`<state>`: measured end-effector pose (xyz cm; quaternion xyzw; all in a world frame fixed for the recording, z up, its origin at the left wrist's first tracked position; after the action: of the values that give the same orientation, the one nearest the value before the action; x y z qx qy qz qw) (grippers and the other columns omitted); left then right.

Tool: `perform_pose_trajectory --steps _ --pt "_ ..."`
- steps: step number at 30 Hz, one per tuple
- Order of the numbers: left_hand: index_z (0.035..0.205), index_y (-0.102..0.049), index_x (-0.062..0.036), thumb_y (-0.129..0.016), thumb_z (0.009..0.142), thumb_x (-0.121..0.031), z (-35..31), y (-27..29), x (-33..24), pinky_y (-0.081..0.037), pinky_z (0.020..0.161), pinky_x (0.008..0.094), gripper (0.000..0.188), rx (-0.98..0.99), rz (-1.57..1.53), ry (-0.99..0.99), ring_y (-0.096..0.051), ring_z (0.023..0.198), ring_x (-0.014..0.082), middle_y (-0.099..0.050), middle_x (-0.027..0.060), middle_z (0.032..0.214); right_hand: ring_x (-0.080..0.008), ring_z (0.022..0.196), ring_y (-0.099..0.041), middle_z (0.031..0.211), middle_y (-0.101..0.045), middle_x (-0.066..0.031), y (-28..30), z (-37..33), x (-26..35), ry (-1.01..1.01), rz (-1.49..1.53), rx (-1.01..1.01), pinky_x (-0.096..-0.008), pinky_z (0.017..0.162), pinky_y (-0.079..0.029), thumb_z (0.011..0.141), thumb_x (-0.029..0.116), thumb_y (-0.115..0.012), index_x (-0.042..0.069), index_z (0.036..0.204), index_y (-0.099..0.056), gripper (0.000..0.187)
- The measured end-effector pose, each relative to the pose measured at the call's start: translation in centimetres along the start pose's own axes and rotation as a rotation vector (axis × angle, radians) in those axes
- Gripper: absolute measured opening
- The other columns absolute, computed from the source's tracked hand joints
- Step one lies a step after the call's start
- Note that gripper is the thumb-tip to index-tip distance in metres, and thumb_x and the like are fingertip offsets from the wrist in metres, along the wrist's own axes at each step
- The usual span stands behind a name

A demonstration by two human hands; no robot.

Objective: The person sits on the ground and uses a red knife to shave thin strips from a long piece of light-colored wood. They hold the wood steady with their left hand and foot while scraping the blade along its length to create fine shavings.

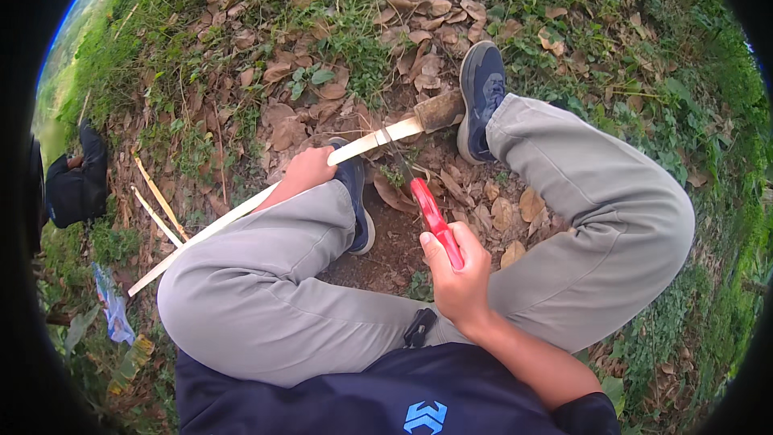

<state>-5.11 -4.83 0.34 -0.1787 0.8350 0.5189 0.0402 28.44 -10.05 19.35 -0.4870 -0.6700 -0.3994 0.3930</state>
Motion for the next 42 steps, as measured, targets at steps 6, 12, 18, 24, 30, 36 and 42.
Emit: perform_pose_trajectory --steps 6,12,18,24,30,36,42 --pt "0.102 -0.066 -0.0081 -0.06 0.088 -0.022 -0.9 0.8 -0.6 -0.054 0.083 0.0564 0.021 0.033 -0.023 0.0 -0.069 0.092 0.046 -0.073 0.0229 0.094 -0.0061 0.06 -0.042 0.064 -0.049 0.0005 0.0 -0.5 -2.4 -0.023 0.021 -0.009 -0.0285 0.054 -0.034 0.098 0.013 -0.068 0.001 0.086 -0.06 0.018" --pt "0.104 -0.067 -0.0083 -0.059 0.089 -0.021 -0.9 1.1 -1.3 -0.053 0.084 0.056 0.021 0.039 -0.07 -0.028 -0.069 0.094 0.0462 -0.072 0.0236 0.097 -0.0045 0.059 -0.044 0.064 -0.052 0.0017 1.3 -1.1 -2.3 0.01 -0.023 -0.01 -0.0266 0.053 -0.035 0.098 0.012 -0.068 0.001 0.091 -0.064 0.013" --pt "0.108 -0.066 -0.007 -0.058 0.09 -0.021 -0.6 1.7 -1.4 -0.054 0.086 0.0553 0.024 0.097 -0.016 -0.035 -0.069 0.097 0.0437 -0.073 0.0219 0.1 -0.0037 0.058 -0.044 0.065 -0.054 0.0021 2.4 -2.6 -2.5 0.033 -0.1 0.042 -0.0254 0.052 -0.034 0.099 0.013 -0.066 0.0 0.092 -0.062 0.015" --pt "0.108 -0.066 -0.0065 -0.057 0.092 -0.023 -1.5 2.4 -1.2 -0.054 0.086 0.0552 0.025 0.062 0.025 -0.023 -0.07 0.096 0.0433 -0.073 0.0223 0.1 -0.003 0.053 -0.044 0.062 -0.052 0.0034 1.4 1.1 -1.9 -0.007 0.054 0.036 -0.0242 0.048 -0.033 0.099 0.013 -0.064 0.002 0.084 -0.059 0.02" --pt "0.111 -0.067 -0.0098 -0.055 0.092 -0.023 -1.1 1.6 -2.1 -0.054 0.086 0.0561 0.026 0.094 0.038 -0.026 -0.07 0.097 0.0437 -0.073 0.022 0.1 -0.0076 0.053 -0.047 0.06 -0.052 -0.0004 -2.9 6.9 -2.5 -0.013 0.04 -0.005 -0.0285 0.049 -0.035 0.097 0.018 -0.065 0.002 0.075 -0.058 0.028" --pt "0.113 -0.066 -0.0113 -0.056 0.093 -0.024 -2.1 1.4 -1.7 -0.054 0.086 0.0561 0.026 0.103 -0.018 0.035 -0.069 0.097 0.0447 -0.073 0.0227 0.1 -0.0046 0.05 -0.038 0.059 -0.046 0.0028 1.1 1.9 -0.9 -0.139 0.227 0.056 -0.0262 0.046 -0.03 0.099 0.015 -0.065 0.003 0.078 -0.055 0.026" --pt "0.115 -0.065 -0.0114 -0.055 0.093 -0.023 -1.4 1.0 -2.5 -0.053 0.086 0.0569 0.026 0.128 -0.003 -0.013 -0.069 0.098 0.0454 -0.072 0.0233 0.101 -0.01 0.058 -0.04 0.061 -0.047 -0.0039 -3.3 5.9 -4.6 0.023 -0.055 0.012 -0.0318 0.053 -0.034 0.097 0.015 -0.067 0.0 0.078 -0.054 0.027"
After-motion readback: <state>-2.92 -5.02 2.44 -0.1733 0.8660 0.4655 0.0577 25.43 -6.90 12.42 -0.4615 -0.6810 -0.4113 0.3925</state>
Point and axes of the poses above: each hand's wrist, its own z-axis towards the middle knuckle, its own y-axis out of the back of the hand, x = y × z, the point moved 4 cm from there along z, towards the middle knuckle
